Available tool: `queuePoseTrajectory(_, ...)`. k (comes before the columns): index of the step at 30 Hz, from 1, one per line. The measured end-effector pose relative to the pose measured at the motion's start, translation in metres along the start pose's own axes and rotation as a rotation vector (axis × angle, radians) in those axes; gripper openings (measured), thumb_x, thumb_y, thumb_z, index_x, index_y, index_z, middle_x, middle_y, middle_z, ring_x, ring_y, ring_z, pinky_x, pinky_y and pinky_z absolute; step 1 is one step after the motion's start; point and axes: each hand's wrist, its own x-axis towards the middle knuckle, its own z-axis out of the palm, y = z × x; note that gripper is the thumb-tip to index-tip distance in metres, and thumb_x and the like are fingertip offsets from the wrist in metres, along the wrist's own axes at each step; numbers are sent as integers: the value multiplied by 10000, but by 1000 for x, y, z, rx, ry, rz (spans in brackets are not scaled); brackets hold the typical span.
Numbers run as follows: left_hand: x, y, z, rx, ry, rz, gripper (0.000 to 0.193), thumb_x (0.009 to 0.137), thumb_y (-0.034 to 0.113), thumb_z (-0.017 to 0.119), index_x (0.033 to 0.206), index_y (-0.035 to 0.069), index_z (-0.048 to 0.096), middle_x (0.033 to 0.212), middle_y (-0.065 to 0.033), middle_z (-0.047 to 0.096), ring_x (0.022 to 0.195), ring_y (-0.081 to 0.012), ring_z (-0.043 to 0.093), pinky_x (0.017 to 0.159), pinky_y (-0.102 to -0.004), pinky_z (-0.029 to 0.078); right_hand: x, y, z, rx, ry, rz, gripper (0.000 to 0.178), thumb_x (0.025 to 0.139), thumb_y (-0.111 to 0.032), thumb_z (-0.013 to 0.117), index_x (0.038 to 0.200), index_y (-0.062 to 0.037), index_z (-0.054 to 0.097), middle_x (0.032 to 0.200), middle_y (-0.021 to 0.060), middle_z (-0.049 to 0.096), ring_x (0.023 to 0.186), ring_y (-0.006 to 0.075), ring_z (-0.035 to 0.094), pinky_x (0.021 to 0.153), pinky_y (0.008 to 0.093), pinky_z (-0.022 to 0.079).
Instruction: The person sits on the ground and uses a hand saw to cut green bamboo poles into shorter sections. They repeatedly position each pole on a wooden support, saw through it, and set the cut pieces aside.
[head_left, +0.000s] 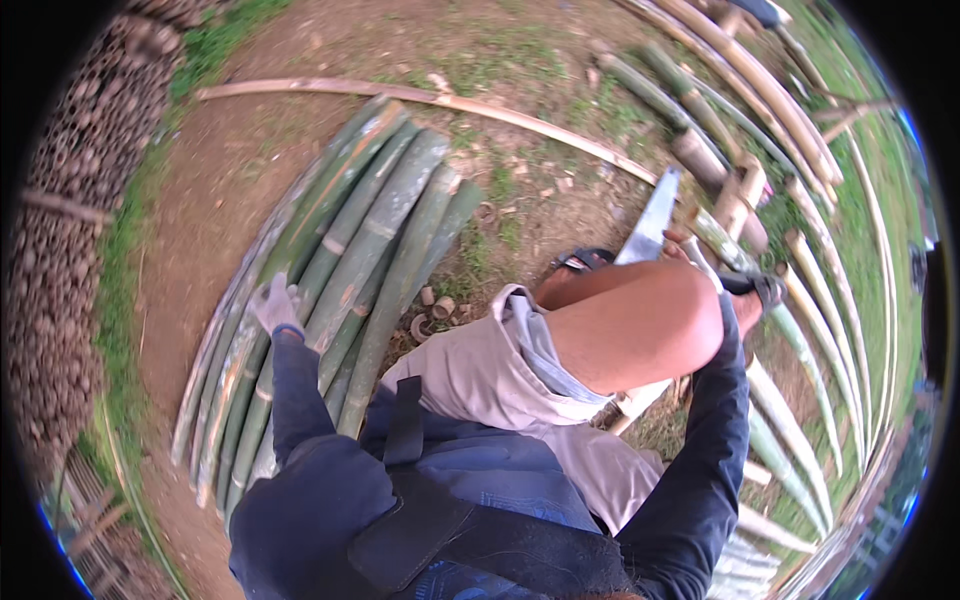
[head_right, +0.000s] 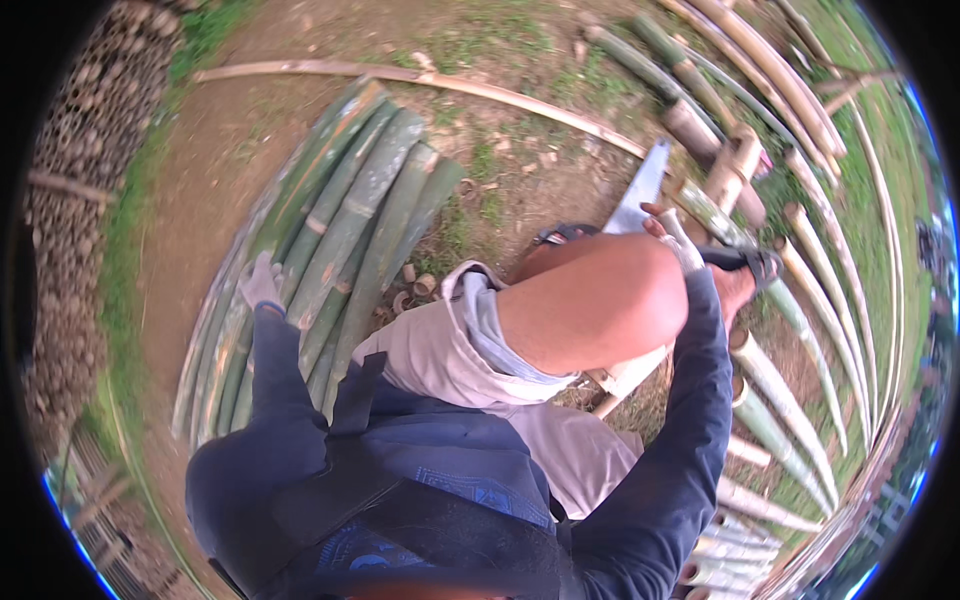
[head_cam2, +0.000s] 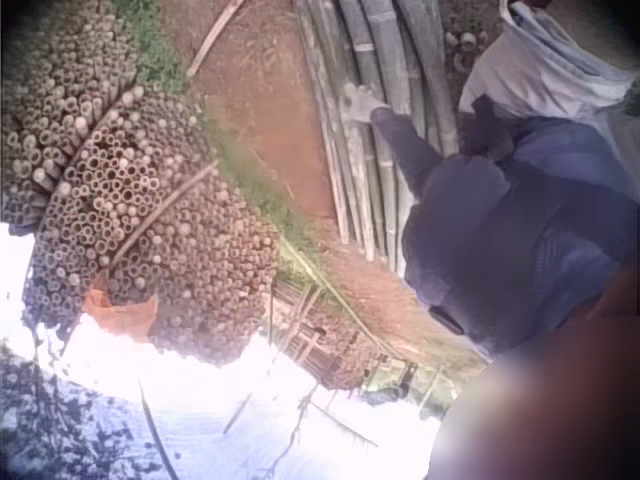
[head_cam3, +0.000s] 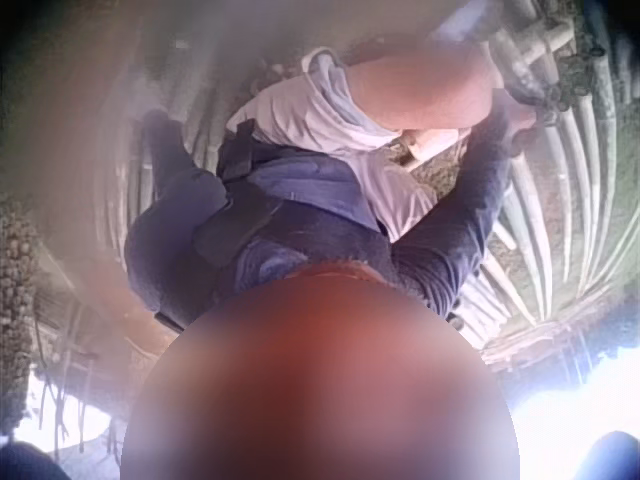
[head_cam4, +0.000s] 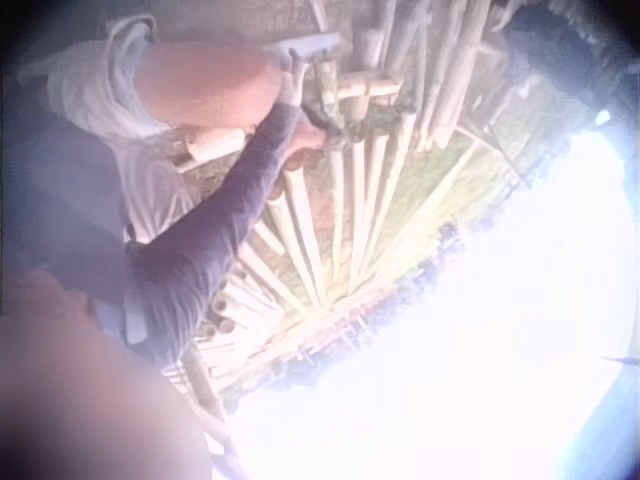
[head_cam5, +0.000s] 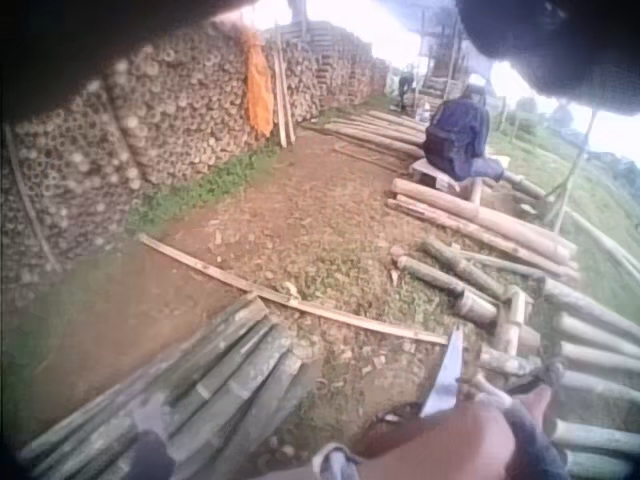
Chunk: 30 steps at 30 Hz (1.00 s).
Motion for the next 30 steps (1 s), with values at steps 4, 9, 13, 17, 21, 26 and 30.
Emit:
queuePoseTrajectory(4, -48, 19, 113, 130, -420, 283, 508, 1036, 143, 788, 1438, -64, 558, 1192, -127, 708, 935, -161, 707, 724, -295, 567, -92, -16, -24, -723, 35, -170, 503, 1053, -324, 679, 1505, -109, 621, 1288, 160, 706, 1167, 385, 693, 983, 489, 573)
queuePoseTrajectory(9, -153, 36, 249, 191, -1034, 388, 450, 1062, 153, 765, 1441, -22, 599, 1304, -141, 706, 1181, -226, 688, 1015, -358, 576, -204, -50, -13, -1131, -45, 7, 561, 936, -347, 758, 1458, -158, 671, 1282, 224, 680, 1199, 467, 693, 1024, 549, 574)
queuePoseTrajectory(13, -260, 40, 331, 284, -1457, 620, 478, 1016, 147, 800, 1433, 11, 609, 1254, -148, 731, 1139, -238, 720, 999, -396, 591, -285, -52, 25, -1133, -5, 145, 579, 940, -385, 747, 1468, -161, 672, 1333, 233, 668, 1259, 482, 661, 1055, 598, 550)
queuePoseTrajectory(17, -358, 54, 405, 480, -1724, 820, 562, 957, 162, 847, 1468, 83, 626, 1314, -132, 740, 1197, -266, 717, 1077, -419, 569, -321, -43, 47, -899, -204, 102, 578, 1014, -452, 693, 1491, -131, 641, 1388, 267, 639, 1327, 509, 624, 1060, 618, 547)
queuePoseTrajectory(21, -461, 55, 464, 549, -1671, 1525, 817, 823, 332, 947, 1519, 83, 599, 1442, -179, 672, 1355, -380, 643, 1177, -491, 505, -303, -32, 53, -871, 11, 87, 551, 958, -389, 737, 1420, -99, 656, 1301, 242, 665, 1224, 493, 675, 982, 620, 551)
queuePoseTrajectory(26, -569, 44, 538, 551, -1640, 1927, 995, 722, 448, 977, 1550, 96, 553, 1418, -218, 669, 1317, -403, 660, 1126, -512, 528, -303, -27, 60, -708, 549, -289, 441, 906, -347, 802, 1288, -151, 703, 1216, 208, 672, 1128, 466, 666, 914, 626, 549)
queuePoseTrajectory(30, -601, 34, 565, 858, -1676, 1830, 836, 705, 483, 959, 1378, 114, 625, 1196, -204, 776, 1101, -424, 759, 962, -528, 595, -320, -29, 63, -644, 427, -163, 400, 897, -316, 793, 1235, -120, 709, 1160, 206, 670, 1113, 449, 679, 869, 602, 583)
